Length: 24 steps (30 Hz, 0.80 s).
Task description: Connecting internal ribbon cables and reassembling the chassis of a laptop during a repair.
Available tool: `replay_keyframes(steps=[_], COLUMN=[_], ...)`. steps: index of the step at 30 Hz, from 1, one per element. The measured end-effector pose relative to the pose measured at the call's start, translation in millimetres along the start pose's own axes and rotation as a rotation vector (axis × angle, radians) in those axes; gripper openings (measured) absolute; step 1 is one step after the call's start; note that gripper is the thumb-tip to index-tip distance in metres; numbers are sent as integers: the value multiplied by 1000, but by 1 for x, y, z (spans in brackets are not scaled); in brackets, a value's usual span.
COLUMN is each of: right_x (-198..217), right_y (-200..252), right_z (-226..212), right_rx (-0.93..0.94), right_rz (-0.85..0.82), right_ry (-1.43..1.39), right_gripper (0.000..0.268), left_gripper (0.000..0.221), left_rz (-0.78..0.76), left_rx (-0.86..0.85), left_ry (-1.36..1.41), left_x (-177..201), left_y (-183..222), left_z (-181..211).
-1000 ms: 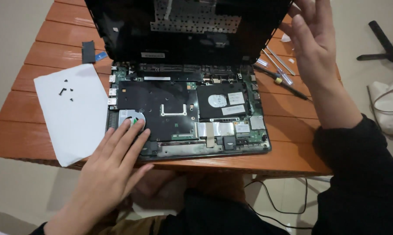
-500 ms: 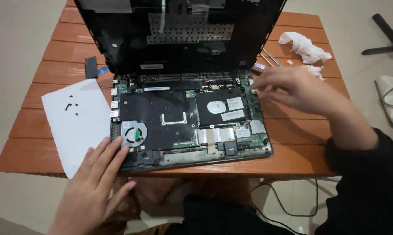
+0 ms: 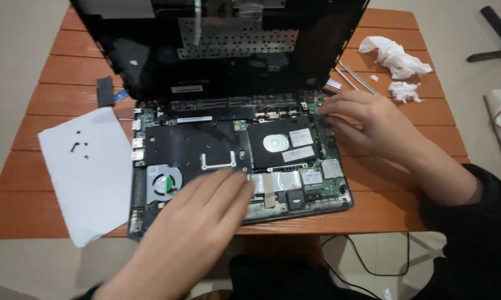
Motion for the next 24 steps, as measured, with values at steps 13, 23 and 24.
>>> replay_keyframes(steps=[13,23,24], right_x=[13,12,11], right_y=[6,7,7], right_z=[-15,-16,-14], right_rx=[6,9,-6], right_rz=[-30,-55,-48], right_ry=[-99,-128,-150], right_gripper=[18,16,15], left_gripper=[31,24,25], left_rz=[-11,110,96], left_rx=[146,93,93], left_ry=[-93,-114,-124], left_x=[-45,-50,-52], left_y=[-88,-92,-92], left_z=[-18,-7,-7])
Point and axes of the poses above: each hand's wrist, its own y-axis away from the middle knuckle, its own x-axis out of the back of the hand, z = x × y, the point moved 7 cm from there along -y, towards the middle knuckle, and after that the axes turned 14 degrees about -z, right-handed, at the moved point
